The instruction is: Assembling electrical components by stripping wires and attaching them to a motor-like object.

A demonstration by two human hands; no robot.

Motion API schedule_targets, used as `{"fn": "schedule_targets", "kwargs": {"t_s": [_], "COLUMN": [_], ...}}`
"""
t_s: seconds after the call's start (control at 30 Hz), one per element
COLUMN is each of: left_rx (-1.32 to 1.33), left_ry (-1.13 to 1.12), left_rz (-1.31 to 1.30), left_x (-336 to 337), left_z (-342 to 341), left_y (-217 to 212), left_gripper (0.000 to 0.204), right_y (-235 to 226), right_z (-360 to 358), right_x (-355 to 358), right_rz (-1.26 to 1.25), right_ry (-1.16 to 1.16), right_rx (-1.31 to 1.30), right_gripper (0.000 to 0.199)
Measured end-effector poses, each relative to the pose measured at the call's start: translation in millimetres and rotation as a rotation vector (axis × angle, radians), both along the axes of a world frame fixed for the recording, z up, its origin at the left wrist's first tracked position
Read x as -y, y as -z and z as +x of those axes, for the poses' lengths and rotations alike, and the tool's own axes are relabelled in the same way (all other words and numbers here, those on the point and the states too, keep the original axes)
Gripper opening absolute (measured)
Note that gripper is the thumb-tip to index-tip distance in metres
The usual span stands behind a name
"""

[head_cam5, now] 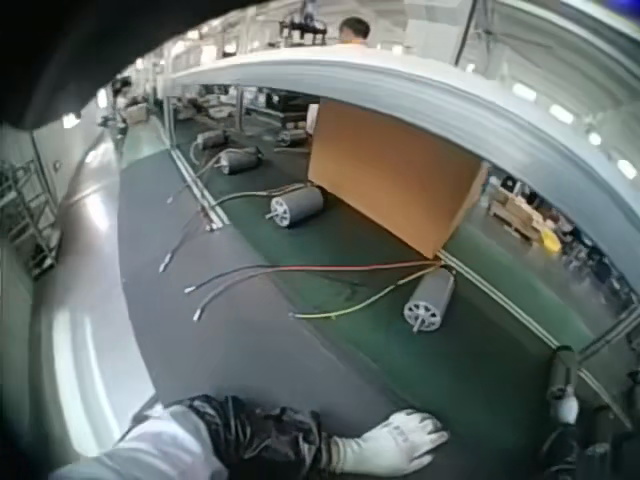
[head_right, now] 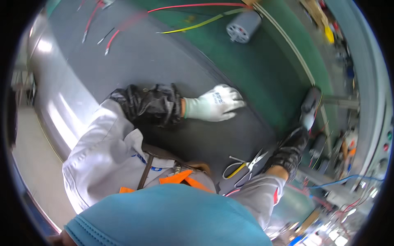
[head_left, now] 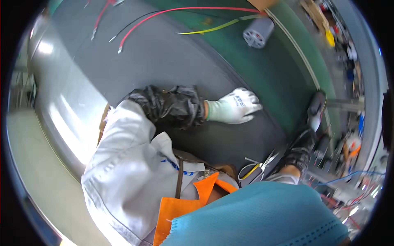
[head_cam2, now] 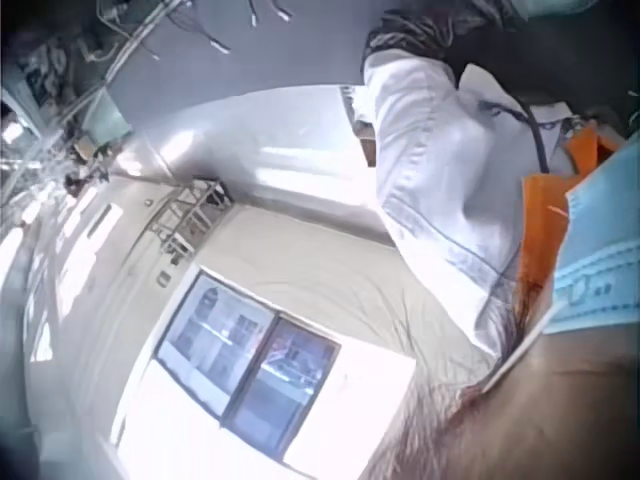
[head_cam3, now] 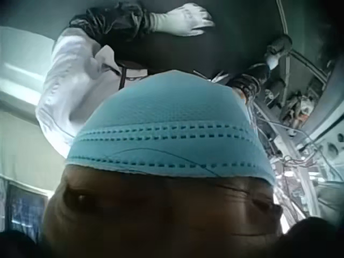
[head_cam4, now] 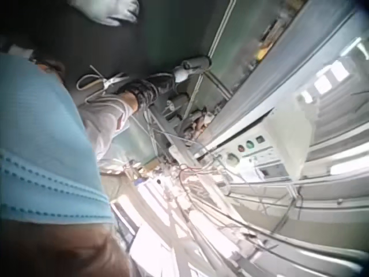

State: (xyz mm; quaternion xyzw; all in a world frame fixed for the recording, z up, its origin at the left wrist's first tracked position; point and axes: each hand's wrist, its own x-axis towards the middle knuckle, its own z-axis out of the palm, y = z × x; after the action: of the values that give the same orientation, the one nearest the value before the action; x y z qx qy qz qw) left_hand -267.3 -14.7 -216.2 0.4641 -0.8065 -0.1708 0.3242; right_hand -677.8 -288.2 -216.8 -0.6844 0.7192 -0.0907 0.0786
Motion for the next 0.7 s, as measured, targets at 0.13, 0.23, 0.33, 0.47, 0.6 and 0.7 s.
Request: {"fn": "schedule_targets", "kwargs": {"t_s": [0.13, 0.23, 0.33, 0.47, 0.6, 0.7], "left_rx": [-0.058, -0.133, -0.153, -0.209, -0.22, -0.184], "left_ry": [0.142, 0.086, 0.028, -0.008, 0.147, 0.197], "left_rz": [-0.091, -0.135, -0.063, -0.093, -0.352, -0.253], "left_x": [17, 25, 24, 16, -12, -60], "left_z": [-10, -16, -12, -5, 9, 35], "left_y": [-9, 10, 8, -20, -19, -23], "left_gripper": [0.043, 0.046, 0.053, 0.063, 0.055, 0.046], "right_y": [38, 41, -18, -88, -87, -56], "right_z": [-96, -20, 93, 198, 222, 202], "right_x": [17, -35, -170, -350, -437, -445], "right_rz": [-0.382, -0.474, -0.182, 0.107, 0.101, -0.5], "right_ry": [0.186, 0.123, 0.141, 0.095, -0.303, -0.576], "right_rx": [0.339, 0.71, 0.984, 1.145, 0.616, 0.561], "right_gripper": [0.092, 0.088, 0.09, 0.089, 0.075, 0.058]}}
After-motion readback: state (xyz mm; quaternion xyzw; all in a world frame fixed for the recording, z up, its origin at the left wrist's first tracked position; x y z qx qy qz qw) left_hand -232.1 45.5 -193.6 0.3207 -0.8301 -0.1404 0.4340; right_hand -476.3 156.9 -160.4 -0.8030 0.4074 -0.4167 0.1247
